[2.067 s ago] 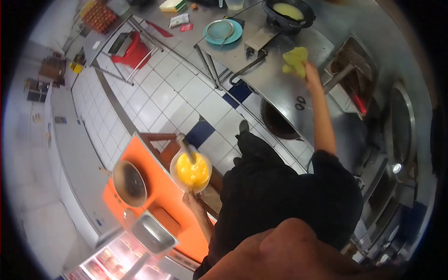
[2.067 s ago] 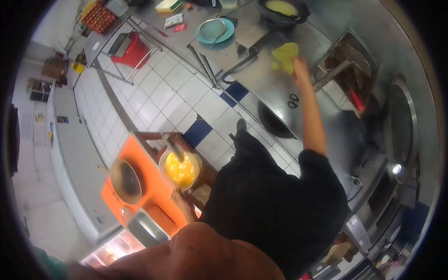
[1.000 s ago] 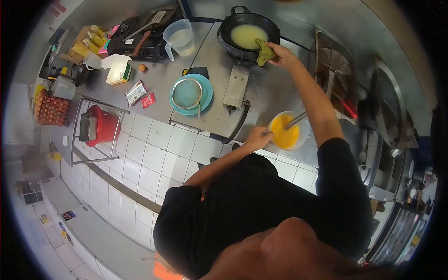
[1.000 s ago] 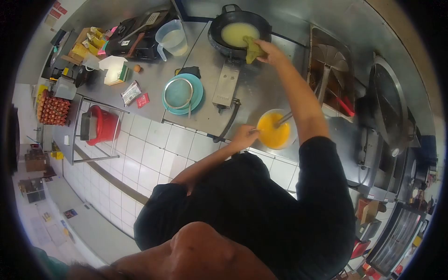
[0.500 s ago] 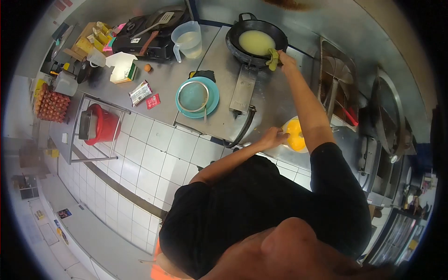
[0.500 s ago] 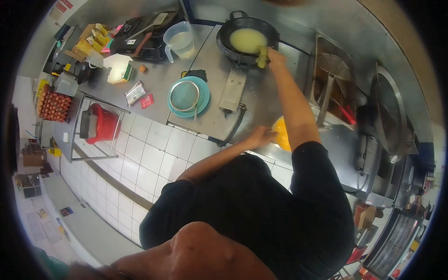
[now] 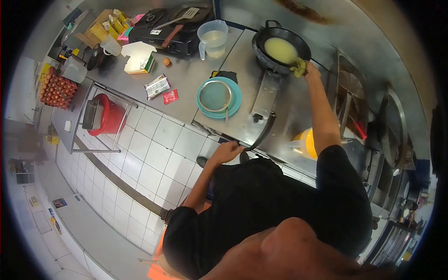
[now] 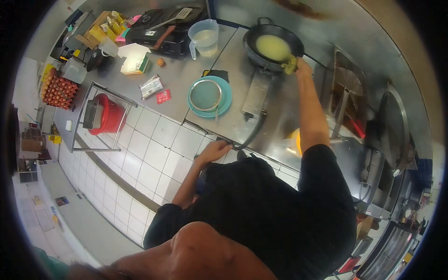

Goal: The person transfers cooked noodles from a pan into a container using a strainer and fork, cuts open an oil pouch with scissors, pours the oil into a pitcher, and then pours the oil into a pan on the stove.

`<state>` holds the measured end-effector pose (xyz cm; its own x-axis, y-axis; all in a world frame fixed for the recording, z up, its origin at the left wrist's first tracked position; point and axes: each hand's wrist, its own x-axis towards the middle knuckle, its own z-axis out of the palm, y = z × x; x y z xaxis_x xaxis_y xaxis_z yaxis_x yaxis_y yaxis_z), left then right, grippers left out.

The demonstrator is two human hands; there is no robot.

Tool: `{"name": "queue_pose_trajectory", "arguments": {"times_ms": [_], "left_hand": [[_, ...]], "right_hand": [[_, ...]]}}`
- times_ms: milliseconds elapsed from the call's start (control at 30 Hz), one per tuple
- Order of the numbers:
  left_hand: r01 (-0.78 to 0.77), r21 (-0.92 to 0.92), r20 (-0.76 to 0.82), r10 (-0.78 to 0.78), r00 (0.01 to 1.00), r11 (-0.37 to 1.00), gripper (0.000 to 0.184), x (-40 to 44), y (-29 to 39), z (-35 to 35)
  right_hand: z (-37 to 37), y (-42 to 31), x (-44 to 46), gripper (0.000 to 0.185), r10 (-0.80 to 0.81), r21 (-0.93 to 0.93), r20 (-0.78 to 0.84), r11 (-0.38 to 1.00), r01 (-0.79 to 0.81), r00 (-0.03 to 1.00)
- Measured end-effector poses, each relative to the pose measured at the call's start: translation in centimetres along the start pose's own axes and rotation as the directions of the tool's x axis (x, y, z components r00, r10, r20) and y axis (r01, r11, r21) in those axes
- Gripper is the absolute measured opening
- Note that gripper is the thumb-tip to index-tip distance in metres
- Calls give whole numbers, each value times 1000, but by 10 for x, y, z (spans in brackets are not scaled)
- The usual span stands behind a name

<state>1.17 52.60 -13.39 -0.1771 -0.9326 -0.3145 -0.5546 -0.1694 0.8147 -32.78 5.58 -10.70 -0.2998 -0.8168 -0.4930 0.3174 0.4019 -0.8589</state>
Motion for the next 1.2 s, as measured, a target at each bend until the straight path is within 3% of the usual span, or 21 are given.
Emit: {"name": "queue_pose_trajectory", "arguments": {"times_ms": [100, 167, 233, 300, 367, 433, 467, 533, 633, 667, 767, 800, 900, 1000, 1100, 1200], "left_hand": [[219, 108, -9, -219, 976, 970, 60, -36, -102, -9], [334, 170, 66, -349, 935, 927, 63, -60, -176, -13], [454, 294, -119, -439, 891, 841, 67, -94, -255, 0], [509, 297, 21, -538, 843, 808, 63, -125, -298, -16], [676, 3, 62, -675, 736, 737, 60, -147, -318, -25], [780, -280, 148, -778, 611, 559, 56, -174, -337, -37], [802, -408, 205, -812, 547, 437, 54, -190, -347, -41], [782, -569, 257, -849, 462, 253, 50, -205, -370, -49], [655, -730, 221, -840, 495, 194, 50, -216, -396, -62], [604, -778, 208, -835, 509, 174, 49, -217, -404, -66], [534, -823, 153, -827, 540, 196, 47, -212, -412, -83], [502, -843, 142, -822, 552, 192, 45, -211, -413, -88], [485, -854, 129, -825, 550, 190, 44, -206, -421, -102], [423, -884, 84, -823, 562, 199, 44, -206, -435, -111], [377, -907, 56, -835, 547, 186, 45, -216, -447, -125], [369, -915, 55, -860, 508, 160, 46, -228, -454, -143]], "right_hand": [[1, -2, -1, 39, -24, 89, -25, 996, 26, 999], [-3, -4, -17, 43, -28, 99, -42, 995, 32, 999], [1, -13, -32, 39, -30, 44, -27, 999, 31, 999], [9, -23, -43, 33, -83, 30, -29, 996, 84, 996], [4, -28, -24, 31, -122, -6, 21, 992, 122, 992], [-8, -29, 31, 31, -149, -61, 123, 986, 158, 981], [9, -25, 1, 29, -198, 6, 93, 980, 199, 976], [56, -48, -84, 28, -302, 143, 24, 944, 296, 953], [132, -71, -147, 34, -182, 126, -98, 973, 193, 978], [130, -68, -96, 38, -249, 127, 66, 963, 239, 966], [190, -75, -81, 37, -292, 132, 110, 952, 277, 950], [225, -79, -99, 36, -255, 42, 89, 967, 252, 963], [312, -75, -145, 36, -302, 66, 195, 953, 295, 933], [398, -68, -141, 35, -311, 46, 183, 950, 307, 933], [501, -53, -111, 27, -219, -9, 308, 972, 233, 926], [599, -28, -39, 38, -162, 96, 496, 987, 131, 853]]}}
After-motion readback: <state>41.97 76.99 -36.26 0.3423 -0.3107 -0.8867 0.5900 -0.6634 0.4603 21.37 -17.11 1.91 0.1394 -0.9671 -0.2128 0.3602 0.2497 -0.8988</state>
